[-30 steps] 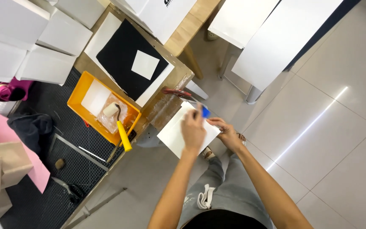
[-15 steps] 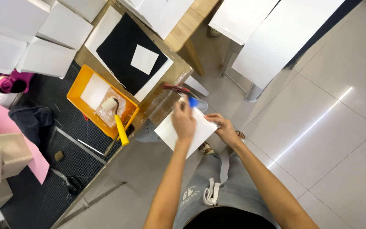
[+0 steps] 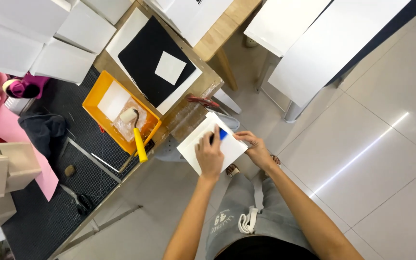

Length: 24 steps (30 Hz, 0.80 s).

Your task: Finishing white boxes by applying adhesive and smoothing paper onto the surfaces using a squeegee

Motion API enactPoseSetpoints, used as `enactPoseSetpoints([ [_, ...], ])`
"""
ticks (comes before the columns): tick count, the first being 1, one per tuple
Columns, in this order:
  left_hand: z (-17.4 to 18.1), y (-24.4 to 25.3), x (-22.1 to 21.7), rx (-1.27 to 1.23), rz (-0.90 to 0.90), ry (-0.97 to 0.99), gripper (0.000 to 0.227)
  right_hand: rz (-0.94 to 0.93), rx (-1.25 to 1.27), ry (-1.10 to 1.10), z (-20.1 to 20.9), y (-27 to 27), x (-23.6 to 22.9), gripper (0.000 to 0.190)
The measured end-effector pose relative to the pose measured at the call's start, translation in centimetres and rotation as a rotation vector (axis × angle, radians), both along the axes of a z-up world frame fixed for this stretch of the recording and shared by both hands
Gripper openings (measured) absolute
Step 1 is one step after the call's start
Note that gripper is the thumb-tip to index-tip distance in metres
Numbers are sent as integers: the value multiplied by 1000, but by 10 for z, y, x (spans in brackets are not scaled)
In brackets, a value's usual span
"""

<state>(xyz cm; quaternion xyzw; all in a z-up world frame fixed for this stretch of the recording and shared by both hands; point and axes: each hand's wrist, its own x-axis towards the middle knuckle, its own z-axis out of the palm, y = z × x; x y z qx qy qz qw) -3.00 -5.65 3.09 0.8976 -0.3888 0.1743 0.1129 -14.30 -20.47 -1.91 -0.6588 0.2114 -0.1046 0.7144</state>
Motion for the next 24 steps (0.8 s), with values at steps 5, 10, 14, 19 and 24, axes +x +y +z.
enactPoseSetpoints([
  [5, -3, -2, 33, 14, 95, -52, 62, -1, 27, -36, 6, 1, -4, 49],
  [10, -5, 8, 9, 1, 48, -112, 49, -16, 5, -75, 2, 0, -2, 48],
  [14, 3, -4, 23, -16, 55, -113, 52, -11, 4, -85, 4, 0, -2, 47],
  [19, 2, 8, -8, -11, 32, -51, 50, -17, 3, -79, 4, 1, -2, 45],
  [24, 20, -10, 7, -50, 145, -115, 50, -16, 6, -81, 11, 1, -3, 45],
])
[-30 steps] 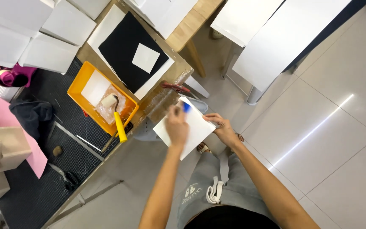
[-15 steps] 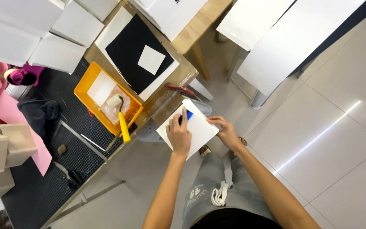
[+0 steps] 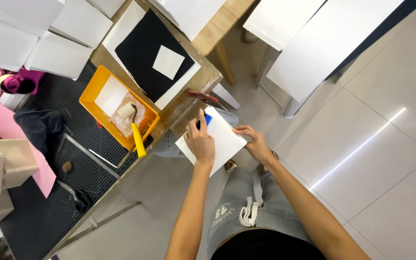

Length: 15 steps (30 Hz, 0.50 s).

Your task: Finishing white boxes by applying adhesive and smoothing paper onto the surfaces using a squeegee

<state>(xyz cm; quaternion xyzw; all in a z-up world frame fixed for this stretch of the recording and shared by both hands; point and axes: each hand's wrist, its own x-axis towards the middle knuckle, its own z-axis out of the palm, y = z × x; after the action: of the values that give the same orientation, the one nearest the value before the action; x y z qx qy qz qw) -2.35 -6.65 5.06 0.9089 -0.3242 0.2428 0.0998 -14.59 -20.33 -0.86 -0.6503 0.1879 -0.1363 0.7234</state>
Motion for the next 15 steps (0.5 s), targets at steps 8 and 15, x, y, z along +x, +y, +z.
enactPoseSetpoints([
  [8, 4, -5, -6, -5, -32, -29, 52, 16, -12, -3, -2, -1, 0, 46],
  [15, -9, 1, 1, 15, -35, -8, 58, 1, -20, -7, -14, -2, 4, 47],
])
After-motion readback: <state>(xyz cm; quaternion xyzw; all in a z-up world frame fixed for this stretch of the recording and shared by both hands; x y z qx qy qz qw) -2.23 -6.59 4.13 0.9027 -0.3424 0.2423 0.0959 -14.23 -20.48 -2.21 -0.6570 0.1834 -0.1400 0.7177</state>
